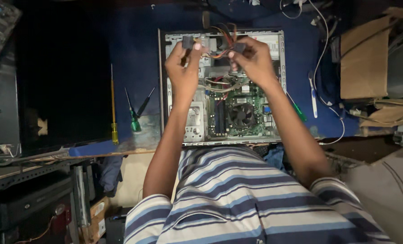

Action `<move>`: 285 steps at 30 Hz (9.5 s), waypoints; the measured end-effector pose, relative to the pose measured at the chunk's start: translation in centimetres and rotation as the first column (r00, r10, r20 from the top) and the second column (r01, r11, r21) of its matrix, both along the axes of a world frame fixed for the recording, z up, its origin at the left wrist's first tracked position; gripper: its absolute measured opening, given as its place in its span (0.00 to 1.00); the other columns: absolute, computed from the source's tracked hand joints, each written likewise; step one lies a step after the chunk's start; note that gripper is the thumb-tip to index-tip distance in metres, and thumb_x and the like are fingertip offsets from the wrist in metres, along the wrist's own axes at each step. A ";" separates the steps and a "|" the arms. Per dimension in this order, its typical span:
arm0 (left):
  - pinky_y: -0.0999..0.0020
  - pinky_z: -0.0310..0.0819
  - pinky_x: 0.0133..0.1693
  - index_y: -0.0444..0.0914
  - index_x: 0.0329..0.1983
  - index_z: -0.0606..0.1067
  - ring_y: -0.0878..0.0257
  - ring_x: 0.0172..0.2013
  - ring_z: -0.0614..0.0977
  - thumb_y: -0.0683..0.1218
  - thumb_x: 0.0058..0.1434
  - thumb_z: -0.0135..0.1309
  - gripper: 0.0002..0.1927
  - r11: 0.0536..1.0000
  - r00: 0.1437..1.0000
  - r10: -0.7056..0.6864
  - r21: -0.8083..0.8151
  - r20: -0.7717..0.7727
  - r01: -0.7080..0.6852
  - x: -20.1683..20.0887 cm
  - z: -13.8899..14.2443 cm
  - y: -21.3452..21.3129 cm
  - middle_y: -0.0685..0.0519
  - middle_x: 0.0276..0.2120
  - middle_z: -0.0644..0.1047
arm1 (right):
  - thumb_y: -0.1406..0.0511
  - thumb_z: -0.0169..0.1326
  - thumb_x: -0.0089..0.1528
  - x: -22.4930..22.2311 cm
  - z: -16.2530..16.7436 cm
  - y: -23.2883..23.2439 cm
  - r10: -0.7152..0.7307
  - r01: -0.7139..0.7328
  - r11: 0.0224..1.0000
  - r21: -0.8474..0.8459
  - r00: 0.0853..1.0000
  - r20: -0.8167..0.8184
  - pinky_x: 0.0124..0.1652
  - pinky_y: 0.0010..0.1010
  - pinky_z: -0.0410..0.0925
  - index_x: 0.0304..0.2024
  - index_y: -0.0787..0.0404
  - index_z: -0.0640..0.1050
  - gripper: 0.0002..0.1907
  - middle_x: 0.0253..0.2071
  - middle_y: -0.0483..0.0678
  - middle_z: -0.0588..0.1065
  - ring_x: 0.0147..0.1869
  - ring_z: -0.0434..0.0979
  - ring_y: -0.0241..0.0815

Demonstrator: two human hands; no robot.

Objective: The person works on an open desktop computer case on a workbench, unplugging and rerouting internal cables, manipulating connectors on the motherboard, and using a screwdriver on components. They occasionally brush the interior with a toothbrush and reposition the case while working.

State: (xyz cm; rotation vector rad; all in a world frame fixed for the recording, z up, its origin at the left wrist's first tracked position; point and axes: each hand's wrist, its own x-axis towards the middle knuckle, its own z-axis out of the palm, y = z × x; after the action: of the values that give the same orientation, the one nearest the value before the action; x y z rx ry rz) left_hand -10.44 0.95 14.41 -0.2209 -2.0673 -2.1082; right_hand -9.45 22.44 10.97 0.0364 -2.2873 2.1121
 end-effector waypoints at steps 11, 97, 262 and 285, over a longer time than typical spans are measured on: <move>0.72 0.76 0.37 0.37 0.52 0.79 0.66 0.37 0.82 0.39 0.65 0.59 0.12 0.981 0.998 0.044 -0.191 0.045 -0.035 3.8 -5.2 -1.2 0.49 0.41 0.81 | 0.72 0.60 0.62 4.1 1.2 -0.8 0.001 0.187 0.881 0.434 0.918 -0.397 0.37 0.31 0.76 0.50 0.67 0.82 0.13 0.41 0.54 0.82 0.38 0.83 0.38; 0.51 0.76 0.44 0.30 0.46 0.73 0.41 0.42 0.81 0.28 0.59 0.52 0.12 0.904 0.905 -0.182 -0.428 -0.386 -0.001 4.1 -5.1 3.7 0.38 0.42 0.77 | 0.71 0.59 0.66 14.3 4.5 1.7 -0.132 0.367 0.633 0.681 0.919 -0.372 0.29 0.36 0.68 0.49 0.62 0.82 0.09 0.33 0.51 0.75 0.28 0.75 0.46; 0.50 0.74 0.45 0.32 0.33 0.82 0.39 0.40 0.80 0.39 0.49 0.61 0.08 0.659 0.974 -0.155 -0.717 0.164 0.225 5.0 -15.1 -3.3 0.35 0.37 0.79 | 0.71 0.58 0.67 9.3 -11.3 -7.0 0.042 -0.033 0.977 0.209 0.998 -0.042 0.46 0.31 0.71 0.46 0.67 0.81 0.06 0.43 0.53 0.81 0.45 0.80 0.43; 0.53 0.74 0.43 0.32 0.39 0.77 0.42 0.38 0.81 0.38 0.58 0.55 0.07 0.811 0.989 0.025 -0.581 0.147 0.066 5.3 -14.5 -4.2 0.38 0.36 0.78 | 0.65 0.58 0.62 1.7 -18.0 -11.5 0.140 0.365 0.859 -0.359 0.507 0.850 0.40 0.39 0.72 0.44 0.56 0.78 0.08 0.40 0.45 0.78 0.42 0.77 0.44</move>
State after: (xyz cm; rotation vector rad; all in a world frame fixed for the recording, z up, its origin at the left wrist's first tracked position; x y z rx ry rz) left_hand -5.18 -3.28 -0.06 -0.1668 -2.7680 -1.4598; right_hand -7.75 10.89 -7.04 -1.4841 -1.7424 2.9736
